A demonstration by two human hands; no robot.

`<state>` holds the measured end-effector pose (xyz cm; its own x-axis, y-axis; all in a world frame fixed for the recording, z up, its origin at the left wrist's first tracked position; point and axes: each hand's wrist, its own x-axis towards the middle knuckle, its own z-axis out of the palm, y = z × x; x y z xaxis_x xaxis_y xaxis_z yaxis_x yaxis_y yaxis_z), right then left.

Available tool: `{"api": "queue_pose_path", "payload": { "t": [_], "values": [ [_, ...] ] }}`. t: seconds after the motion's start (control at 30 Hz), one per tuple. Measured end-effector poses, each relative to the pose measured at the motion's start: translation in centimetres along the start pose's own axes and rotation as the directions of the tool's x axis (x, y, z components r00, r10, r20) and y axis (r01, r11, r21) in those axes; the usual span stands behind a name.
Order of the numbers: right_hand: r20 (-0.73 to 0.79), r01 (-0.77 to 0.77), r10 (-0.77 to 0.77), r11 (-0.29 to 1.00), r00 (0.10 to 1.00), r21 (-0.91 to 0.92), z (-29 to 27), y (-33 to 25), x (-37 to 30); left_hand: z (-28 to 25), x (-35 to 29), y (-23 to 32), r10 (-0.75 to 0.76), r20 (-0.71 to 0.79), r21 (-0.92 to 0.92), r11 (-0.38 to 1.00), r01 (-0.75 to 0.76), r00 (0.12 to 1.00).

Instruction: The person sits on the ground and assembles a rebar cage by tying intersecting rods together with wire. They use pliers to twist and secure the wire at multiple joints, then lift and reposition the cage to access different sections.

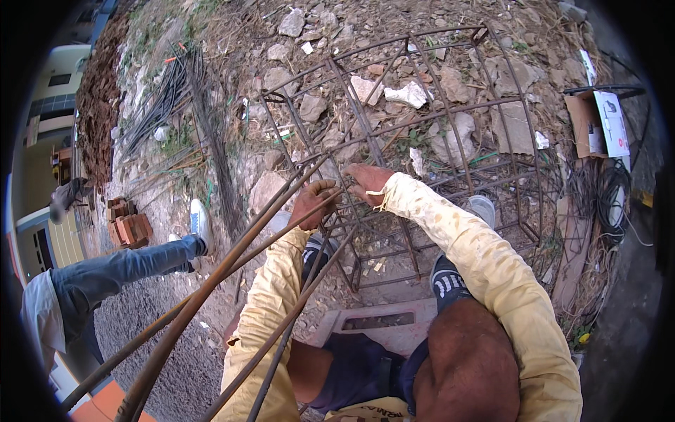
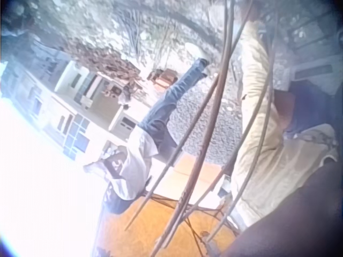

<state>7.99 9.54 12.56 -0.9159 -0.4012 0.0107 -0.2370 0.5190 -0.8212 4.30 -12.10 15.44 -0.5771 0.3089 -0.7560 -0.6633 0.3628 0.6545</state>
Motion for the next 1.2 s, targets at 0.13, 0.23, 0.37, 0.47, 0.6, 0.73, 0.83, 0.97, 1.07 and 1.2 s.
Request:
{"api": "queue_pose_path", "payload": {
  "t": [0.13,0.23,0.37,0.47,0.6,0.73,0.83,0.97,1.07,1.2],
  "values": [
    [0.057,-0.138,0.136,0.990,0.989,0.026,-0.3,-0.2,1.1,0.5,-1.0,2.8,0.071,0.060,-0.181,0.982,-0.059,0.996],
    [0.064,-0.192,0.191,0.981,0.980,0.019,-1.2,-1.6,2.3,-0.2,-0.5,3.9,-0.029,0.175,-0.013,0.999,0.032,0.984],
    [0.021,-0.199,0.198,0.979,0.980,0.049,-1.1,-1.7,2.2,0.0,0.4,5.2,0.012,0.249,0.333,0.938,-0.097,0.968],
    [0.097,-0.259,0.241,0.932,0.966,0.252,-1.9,-1.4,2.4,0.4,0.6,4.7,0.143,0.160,0.485,0.851,-0.204,0.977],
    [0.087,-0.237,0.228,0.965,0.970,0.109,-3.4,-2.2,1.9,0.1,0.5,4.4,0.144,0.105,0.441,0.880,-0.176,0.984],
    [0.149,-0.337,0.335,0.941,0.930,-0.012,-2.3,-2.0,1.7,0.4,-0.1,2.8,0.176,0.004,0.299,0.939,-0.170,0.984],
    [0.143,-0.294,0.315,0.944,0.938,-0.151,-1.3,-2.7,0.7,1.2,-0.3,0.4,0.118,-0.127,0.004,0.993,-0.119,0.985],
    [0.101,-0.329,0.335,0.941,0.937,-0.073,-0.3,-3.3,-0.8,2.3,-0.3,-1.7,0.087,-0.239,-0.209,0.968,-0.139,0.967],
    [0.113,-0.348,0.355,0.934,0.928,-0.077,-0.1,-3.2,-1.2,2.9,-0.8,-2.4,0.192,-0.295,-0.188,0.949,-0.253,0.936],
    [0.080,-0.342,0.346,0.938,0.935,-0.057,0.6,-2.5,-1.3,2.5,-0.5,-2.5,0.411,-0.313,0.125,0.912,-0.392,0.856]
  ]
}}
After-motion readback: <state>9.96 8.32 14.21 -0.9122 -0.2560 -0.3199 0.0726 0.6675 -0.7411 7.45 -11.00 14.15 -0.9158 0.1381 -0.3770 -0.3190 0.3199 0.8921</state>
